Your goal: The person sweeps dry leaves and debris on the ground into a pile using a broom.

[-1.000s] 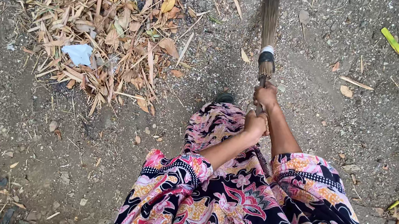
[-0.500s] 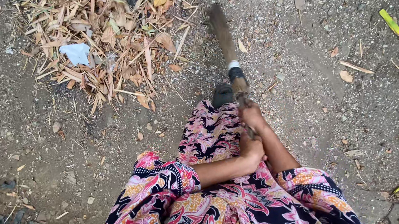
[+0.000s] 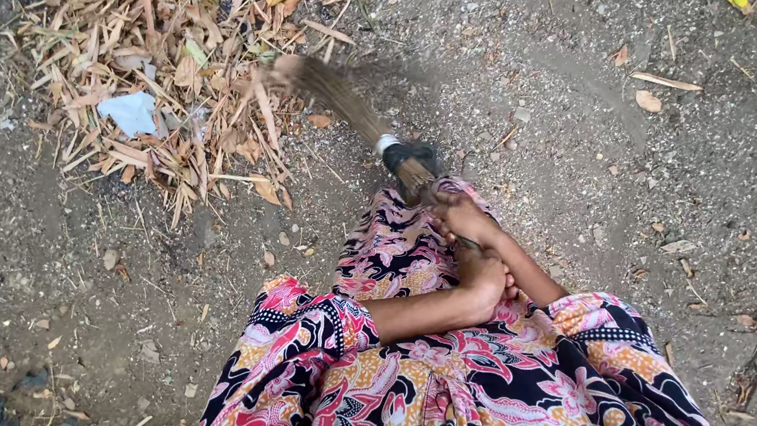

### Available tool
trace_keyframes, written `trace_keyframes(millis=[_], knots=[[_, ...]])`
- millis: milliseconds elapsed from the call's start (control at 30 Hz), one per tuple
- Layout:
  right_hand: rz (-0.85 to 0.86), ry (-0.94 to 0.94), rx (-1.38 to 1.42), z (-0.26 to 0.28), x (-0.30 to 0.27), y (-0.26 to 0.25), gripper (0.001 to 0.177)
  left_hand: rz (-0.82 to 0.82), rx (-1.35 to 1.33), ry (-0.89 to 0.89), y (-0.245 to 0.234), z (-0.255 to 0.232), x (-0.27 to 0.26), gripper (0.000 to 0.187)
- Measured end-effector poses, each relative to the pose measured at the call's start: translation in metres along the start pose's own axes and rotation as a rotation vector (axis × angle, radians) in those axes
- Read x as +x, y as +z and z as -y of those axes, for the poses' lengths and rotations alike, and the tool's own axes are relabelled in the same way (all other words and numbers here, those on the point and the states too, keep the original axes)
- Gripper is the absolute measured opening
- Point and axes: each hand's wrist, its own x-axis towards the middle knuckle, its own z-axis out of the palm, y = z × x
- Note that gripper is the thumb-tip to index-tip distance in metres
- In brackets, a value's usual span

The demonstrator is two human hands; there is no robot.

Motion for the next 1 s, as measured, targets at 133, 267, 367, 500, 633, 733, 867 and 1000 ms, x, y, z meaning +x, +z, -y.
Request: trace_keyframes(millis=[133,267,367,500,633,733,867,1000], knots=[[-0.137,-0.146,0.018,0.017,-0.002,-0.003,0.038,-0.005,0.076,0.213,0.003,-0.018,0.006,0.016],[-0.421,-0.178,0.185,0.016,0.008,-0.061,0.033,0.059,0.294,0.222,0.019,-0.040,0.020,0.008],[-0.645,-0.308,0.358,-0.008,0.023,-0.121,0.015,0.303,0.534,0.216,0.036,-0.052,0.054,0.007],[-0.511,-0.469,0.999,-0.053,0.030,-0.210,0.011,0.430,0.706,0.046,0.087,-0.044,0.107,0.016],[-0.791,-0.526,0.808,-0.078,0.017,-0.264,0.017,0.489,0.795,-0.100,0.143,-0.026,0.148,0.016],[-0.578,-0.433,1.185,-0.088,0.012,-0.302,0.016,0.451,0.794,-0.153,0.190,-0.021,0.166,0.017],[-0.714,-0.289,0.615,-0.072,0.012,-0.323,0.009,0.276,0.824,0.025,0.210,-0.001,0.135,0.023],[-0.505,-0.231,0.669,-0.055,-0.045,-0.316,0.012,0.131,0.822,0.257,0.232,0.036,0.076,0.018]])
